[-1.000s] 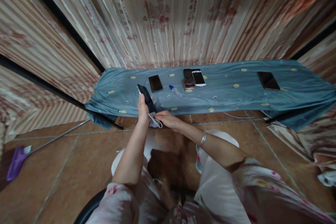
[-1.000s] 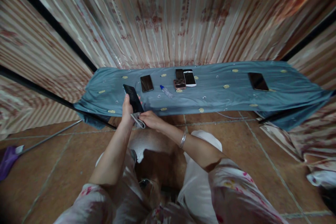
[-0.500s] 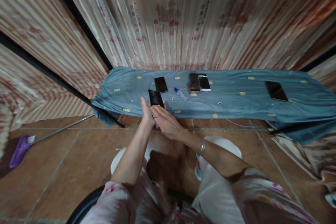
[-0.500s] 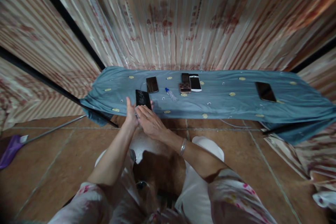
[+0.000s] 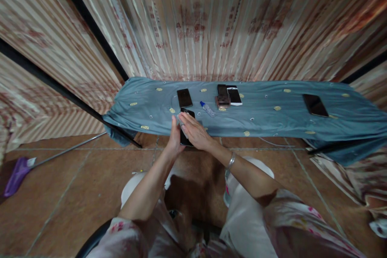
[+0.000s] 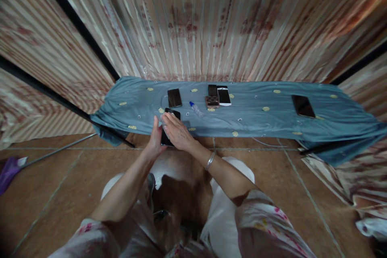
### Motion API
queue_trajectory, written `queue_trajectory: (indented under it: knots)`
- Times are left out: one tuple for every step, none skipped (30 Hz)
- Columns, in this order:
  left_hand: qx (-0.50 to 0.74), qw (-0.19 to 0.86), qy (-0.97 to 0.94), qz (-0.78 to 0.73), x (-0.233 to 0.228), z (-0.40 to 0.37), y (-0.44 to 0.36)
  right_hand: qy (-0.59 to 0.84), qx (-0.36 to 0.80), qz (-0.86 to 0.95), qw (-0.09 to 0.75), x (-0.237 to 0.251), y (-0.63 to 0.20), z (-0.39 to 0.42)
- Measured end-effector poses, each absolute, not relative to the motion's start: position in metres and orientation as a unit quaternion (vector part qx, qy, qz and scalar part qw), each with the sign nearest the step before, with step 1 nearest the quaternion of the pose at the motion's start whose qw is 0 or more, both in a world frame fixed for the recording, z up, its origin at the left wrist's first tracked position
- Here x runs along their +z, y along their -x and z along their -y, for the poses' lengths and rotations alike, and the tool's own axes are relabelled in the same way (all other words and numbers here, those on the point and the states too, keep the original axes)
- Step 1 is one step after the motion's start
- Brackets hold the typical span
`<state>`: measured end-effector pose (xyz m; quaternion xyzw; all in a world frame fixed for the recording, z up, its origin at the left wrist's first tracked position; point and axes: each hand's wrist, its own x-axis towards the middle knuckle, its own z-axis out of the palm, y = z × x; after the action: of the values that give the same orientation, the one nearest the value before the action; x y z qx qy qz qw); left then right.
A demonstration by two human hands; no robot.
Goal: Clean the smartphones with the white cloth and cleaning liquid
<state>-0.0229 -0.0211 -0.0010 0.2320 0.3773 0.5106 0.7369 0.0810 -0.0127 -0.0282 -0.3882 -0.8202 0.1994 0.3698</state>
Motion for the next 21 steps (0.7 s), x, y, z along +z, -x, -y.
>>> queue_trajectory:
  knots:
    - [0.512, 0.735, -0.236, -0.377, -0.001, 0.022, 0.022, 0.391, 0.198, 0.819, 0.372, -0.029, -0.082, 0.010]
    - [0.514, 0.733, -0.239, -0.376, -0.001, 0.023, 0.022, 0.395, 0.195, 0.817, 0.374, -0.030, -0.083, 0.008]
    - [0.516, 0.731, -0.243, -0.375, -0.002, 0.023, 0.022, 0.401, 0.191, 0.814, 0.374, -0.030, -0.085, 0.005]
    - [0.518, 0.729, -0.245, -0.375, -0.003, 0.024, 0.021, 0.407, 0.188, 0.811, 0.374, -0.031, -0.086, 0.003]
    - [0.520, 0.727, -0.245, -0.376, -0.005, 0.024, 0.021, 0.414, 0.187, 0.809, 0.374, -0.032, -0.087, 0.000]
    - [0.521, 0.726, -0.244, -0.377, -0.006, 0.023, 0.021, 0.422, 0.186, 0.805, 0.373, -0.032, -0.089, -0.002]
    - [0.520, 0.727, -0.241, -0.378, -0.008, 0.023, 0.021, 0.431, 0.185, 0.802, 0.371, -0.033, -0.090, -0.004]
    - [0.516, 0.731, -0.237, -0.378, -0.009, 0.022, 0.021, 0.438, 0.185, 0.798, 0.370, -0.034, -0.091, -0.006]
    - [0.510, 0.737, -0.232, -0.378, -0.010, 0.022, 0.022, 0.445, 0.185, 0.794, 0.370, -0.035, -0.093, -0.008]
    - [0.501, 0.745, -0.226, -0.377, -0.010, 0.022, 0.022, 0.452, 0.186, 0.789, 0.371, -0.037, -0.094, -0.010]
    - [0.493, 0.753, -0.219, -0.377, -0.010, 0.021, 0.022, 0.458, 0.188, 0.784, 0.374, -0.038, -0.095, -0.012]
    - [0.488, 0.759, -0.212, -0.376, -0.010, 0.021, 0.023, 0.464, 0.192, 0.778, 0.377, -0.040, -0.096, -0.013]
    - [0.486, 0.762, -0.205, -0.375, -0.009, 0.021, 0.023, 0.470, 0.198, 0.771, 0.380, -0.042, -0.097, -0.015]
    - [0.487, 0.764, -0.199, -0.374, -0.008, 0.020, 0.023, 0.477, 0.206, 0.764, 0.383, -0.044, -0.097, -0.016]
    - [0.491, 0.763, -0.194, -0.373, -0.008, 0.020, 0.022, 0.486, 0.214, 0.755, 0.386, -0.046, -0.098, -0.017]
    - [0.493, 0.763, -0.189, -0.373, -0.007, 0.020, 0.022, 0.494, 0.224, 0.744, 0.390, -0.048, -0.097, -0.018]
    - [0.494, 0.763, -0.186, -0.373, -0.006, 0.020, 0.022, 0.503, 0.234, 0.732, 0.394, -0.051, -0.097, -0.019]
    - [0.493, 0.764, -0.183, -0.374, -0.006, 0.020, 0.021, 0.513, 0.247, 0.719, 0.399, -0.053, -0.096, -0.020]
    - [0.490, 0.766, -0.180, -0.376, -0.005, 0.020, 0.021, 0.523, 0.262, 0.703, 0.404, -0.055, -0.096, -0.021]
    - [0.487, 0.767, -0.178, -0.379, -0.005, 0.020, 0.021, 0.534, 0.279, 0.684, 0.411, -0.058, -0.095, -0.022]
    - [0.484, 0.767, -0.177, -0.381, -0.005, 0.020, 0.021, 0.545, 0.299, 0.662, 0.419, -0.060, -0.094, -0.024]
